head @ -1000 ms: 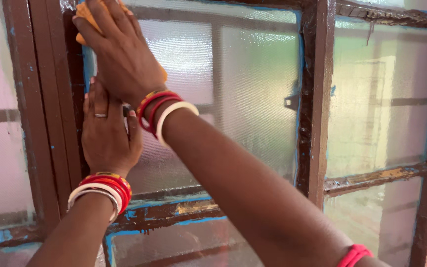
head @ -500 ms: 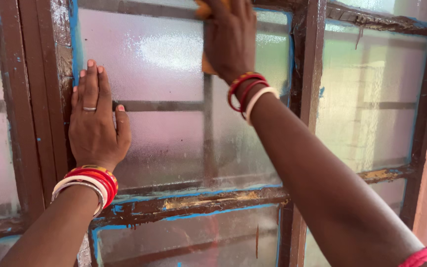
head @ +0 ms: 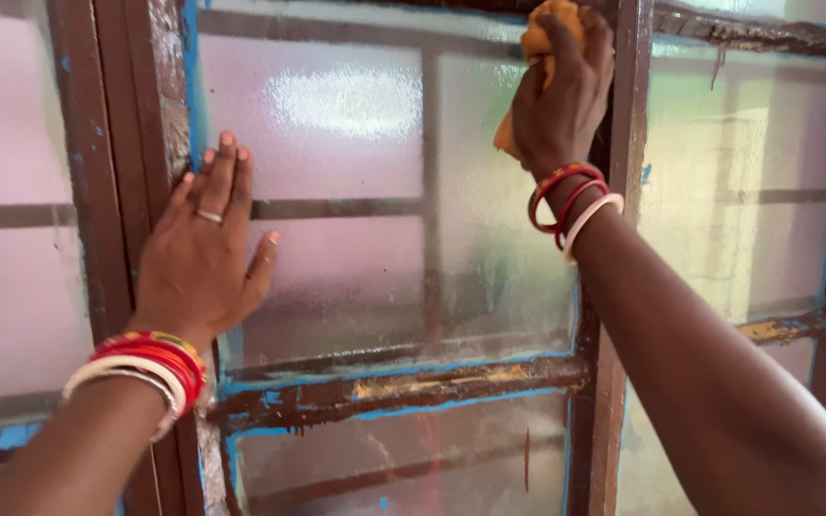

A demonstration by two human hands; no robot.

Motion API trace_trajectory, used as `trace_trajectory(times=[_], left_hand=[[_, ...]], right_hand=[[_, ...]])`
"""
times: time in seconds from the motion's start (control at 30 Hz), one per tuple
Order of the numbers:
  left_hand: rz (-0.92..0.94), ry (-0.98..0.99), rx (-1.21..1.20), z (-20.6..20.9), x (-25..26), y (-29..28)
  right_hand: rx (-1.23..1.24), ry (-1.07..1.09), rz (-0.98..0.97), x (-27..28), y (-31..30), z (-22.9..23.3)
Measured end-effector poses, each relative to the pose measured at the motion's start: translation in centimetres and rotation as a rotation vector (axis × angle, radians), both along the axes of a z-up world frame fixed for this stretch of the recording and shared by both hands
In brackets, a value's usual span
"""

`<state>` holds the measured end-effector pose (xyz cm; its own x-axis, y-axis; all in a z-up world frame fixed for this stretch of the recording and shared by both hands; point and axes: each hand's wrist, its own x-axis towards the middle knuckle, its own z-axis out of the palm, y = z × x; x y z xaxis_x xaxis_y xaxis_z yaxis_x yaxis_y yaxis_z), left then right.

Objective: The person cleans the glass window by wiping the glass panes with a cloth.

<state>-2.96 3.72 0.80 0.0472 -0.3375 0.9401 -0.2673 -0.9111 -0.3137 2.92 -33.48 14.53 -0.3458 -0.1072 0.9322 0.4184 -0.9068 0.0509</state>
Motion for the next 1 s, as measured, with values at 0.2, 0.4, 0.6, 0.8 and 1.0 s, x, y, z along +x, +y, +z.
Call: trace_trajectory(times=[0.2,0.4,0.6,0.8,1.0], left_hand=[[0.09,-0.056,-0.058,-0.8,1.3,-1.3],[0.035,-0.064,-0.064,-1.1,1.4,-1.0],[-0.081,-0.078,-0.09,-1.5,0.7,-0.6],[-0.279,-0.18,-0.218,-1.8,0.3,-0.1],[-0.479,-0.16,-0.265,-1.8,0.1,0.6]], right_hand=[[-0.206,-0.111,0.012,0.9,7.0,1.6],[-0.346,-0.118,0.21,0.5,16.9,1.6],[-0.6,0.027,0.144,0.4,23.3,1.8],[-0.885,-0.043,-0.033,-0.1,23.9,-0.5],[-1.094,0.074,-0.074,-2.4,22.3,-7.4]])
